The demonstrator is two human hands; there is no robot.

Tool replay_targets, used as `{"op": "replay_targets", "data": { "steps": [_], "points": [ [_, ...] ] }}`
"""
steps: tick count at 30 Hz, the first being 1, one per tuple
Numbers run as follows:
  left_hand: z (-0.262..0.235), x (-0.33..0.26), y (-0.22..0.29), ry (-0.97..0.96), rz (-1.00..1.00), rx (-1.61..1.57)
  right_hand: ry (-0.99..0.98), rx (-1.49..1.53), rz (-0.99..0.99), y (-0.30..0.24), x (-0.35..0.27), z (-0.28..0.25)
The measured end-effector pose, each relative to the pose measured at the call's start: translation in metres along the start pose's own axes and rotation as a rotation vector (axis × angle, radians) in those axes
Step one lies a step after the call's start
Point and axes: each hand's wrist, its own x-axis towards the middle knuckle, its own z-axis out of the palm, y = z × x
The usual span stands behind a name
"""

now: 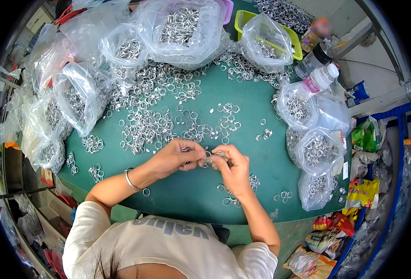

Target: The person sorts and organizes small metal rings on a green work surface by hand, pulling them from piles and grouping them together.

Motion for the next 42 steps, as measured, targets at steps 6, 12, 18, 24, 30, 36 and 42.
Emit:
{"op": "replay_targets", "data": {
  "steps": [6,12,18,24,30,36,42],
  "points": [
    [-0.005,0.004,0.006,0.119,0.003,-0.255,0.017,0.009,0.033,0.004,0.001,-0.003],
    [-0.012,0.012,-0.009,0.435,0.461,0.805,0.045,0.257,0.219,0.015,0.005,-0.004],
    [0.011,0.006,-0.018,0.241,0.327,0.680,-0.006,0.235,0.173,0.012,-0.002,0.010],
    [0.009,0.003,-0.023,0.378,0.519,0.718,0.070,0.075,0.207,0.001,-0.002,0.009],
    [0.006,-0.002,-0.011,0.109,0.474,0.727,0.142,0.137,0.197,0.002,-0.002,0.009],
    [0.009,-0.009,-0.022,0.291,0.716,1.067,0.187,0.076,0.160,-0.005,-0.008,0.015],
    [0.013,-0.008,-0.026,0.343,0.709,0.970,0.219,-0.481,-0.314,-0.006,-0.014,0.019]
  ]
}}
